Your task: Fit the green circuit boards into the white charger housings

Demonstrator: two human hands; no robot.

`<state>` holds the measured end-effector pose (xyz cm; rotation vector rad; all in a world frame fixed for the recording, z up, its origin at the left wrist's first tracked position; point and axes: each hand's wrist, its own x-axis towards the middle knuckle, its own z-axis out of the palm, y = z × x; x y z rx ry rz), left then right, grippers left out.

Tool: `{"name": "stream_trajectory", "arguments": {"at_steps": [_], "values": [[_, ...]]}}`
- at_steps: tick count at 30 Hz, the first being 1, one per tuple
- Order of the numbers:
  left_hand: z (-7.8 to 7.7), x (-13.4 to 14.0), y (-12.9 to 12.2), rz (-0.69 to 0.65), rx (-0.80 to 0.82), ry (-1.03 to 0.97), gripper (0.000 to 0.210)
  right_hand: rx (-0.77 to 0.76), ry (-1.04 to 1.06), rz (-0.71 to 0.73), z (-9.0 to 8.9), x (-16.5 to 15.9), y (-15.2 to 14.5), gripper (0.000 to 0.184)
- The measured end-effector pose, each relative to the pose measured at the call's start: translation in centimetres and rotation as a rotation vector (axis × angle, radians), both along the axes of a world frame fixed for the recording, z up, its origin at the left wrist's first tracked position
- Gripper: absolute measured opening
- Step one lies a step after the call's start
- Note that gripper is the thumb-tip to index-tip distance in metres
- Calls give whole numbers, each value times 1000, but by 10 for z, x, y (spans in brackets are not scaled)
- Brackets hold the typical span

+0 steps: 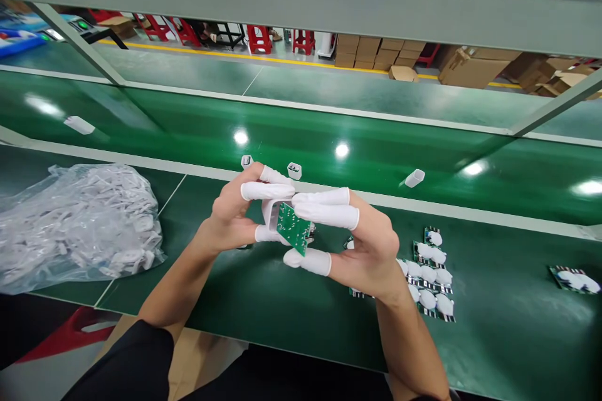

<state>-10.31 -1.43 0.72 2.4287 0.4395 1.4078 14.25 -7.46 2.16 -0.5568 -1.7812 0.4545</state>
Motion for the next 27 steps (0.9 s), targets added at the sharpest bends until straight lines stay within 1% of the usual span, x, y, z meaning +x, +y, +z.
{"name": "stream_trajectory", "arguments": {"at_steps": [3, 10, 16, 24, 27], "values": [[1, 0, 0, -20, 13, -24, 60, -10, -5, -2, -1, -1, 0, 67], [0, 5, 4, -76, 64, -77, 64, 35, 9, -7, -3, -3, 3, 68], [1, 5, 3, -62, 66, -60, 62, 54, -2, 25, -3, -2, 3, 70], [1, 3, 3, -41, 74, -20, 62, 21, -34, 19, -3, 1, 1, 76], [0, 3, 3, -40, 79, -21, 60, 18, -37, 20, -2, 1, 1, 76]]}}
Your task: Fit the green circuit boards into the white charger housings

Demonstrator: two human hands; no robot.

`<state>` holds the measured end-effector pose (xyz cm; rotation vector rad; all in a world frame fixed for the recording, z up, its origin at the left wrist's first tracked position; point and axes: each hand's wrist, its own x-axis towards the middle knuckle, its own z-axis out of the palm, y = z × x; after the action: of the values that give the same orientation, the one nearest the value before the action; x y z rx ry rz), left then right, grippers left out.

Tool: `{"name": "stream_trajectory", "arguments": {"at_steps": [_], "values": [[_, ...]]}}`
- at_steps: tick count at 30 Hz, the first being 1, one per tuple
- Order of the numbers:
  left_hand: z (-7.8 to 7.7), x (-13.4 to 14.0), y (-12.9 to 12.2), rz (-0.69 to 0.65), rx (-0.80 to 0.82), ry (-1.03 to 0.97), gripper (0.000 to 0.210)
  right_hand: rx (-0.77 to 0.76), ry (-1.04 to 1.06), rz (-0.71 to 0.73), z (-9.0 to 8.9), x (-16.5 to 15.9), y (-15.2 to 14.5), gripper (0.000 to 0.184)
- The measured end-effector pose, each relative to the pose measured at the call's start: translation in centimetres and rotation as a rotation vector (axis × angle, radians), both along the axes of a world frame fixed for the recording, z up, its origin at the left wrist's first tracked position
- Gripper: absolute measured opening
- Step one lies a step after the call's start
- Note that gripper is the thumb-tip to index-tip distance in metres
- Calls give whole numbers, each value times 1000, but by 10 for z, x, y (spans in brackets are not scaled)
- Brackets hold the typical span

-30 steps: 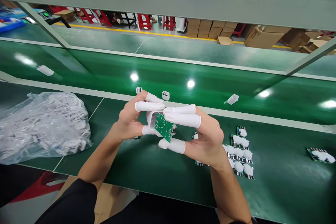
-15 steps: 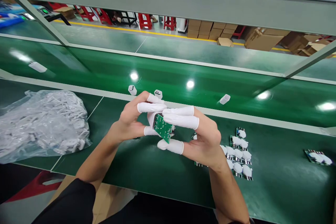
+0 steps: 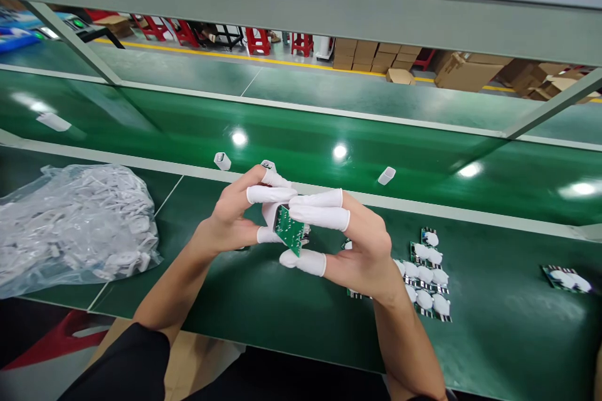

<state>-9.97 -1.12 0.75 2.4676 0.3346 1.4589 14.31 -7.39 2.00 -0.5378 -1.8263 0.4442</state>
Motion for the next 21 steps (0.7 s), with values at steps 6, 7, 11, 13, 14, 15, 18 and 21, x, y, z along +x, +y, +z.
{"name": "stream_trajectory", "arguments": {"at_steps": [6, 7, 11, 13, 14, 15, 18, 21], "values": [[-2, 1, 0, 19, 6, -2, 57, -26, -11, -19, 2, 0, 1, 70], [-2, 2, 0, 19, 9, -3, 57, -27, -17, -20, 2, 0, 2, 70], [-1, 2, 1, 23, 11, 0, 58, -15, -43, -33, 5, 1, 1, 69], [-1, 2, 0, 24, 11, 2, 58, -7, -62, -53, 7, 0, 0, 67], [-1, 3, 0, 23, 14, 3, 57, -4, -77, -66, 8, 0, -1, 66], [-1, 3, 0, 22, 18, 6, 56, -2, -97, -83, 8, -1, -2, 65], [-2, 4, -1, 20, 10, 13, 55, -1, -173, -157, 9, -4, -2, 66], [-2, 5, -1, 15, -30, 8, 60, 46, -190, -225, 7, -4, -2, 81]]}}
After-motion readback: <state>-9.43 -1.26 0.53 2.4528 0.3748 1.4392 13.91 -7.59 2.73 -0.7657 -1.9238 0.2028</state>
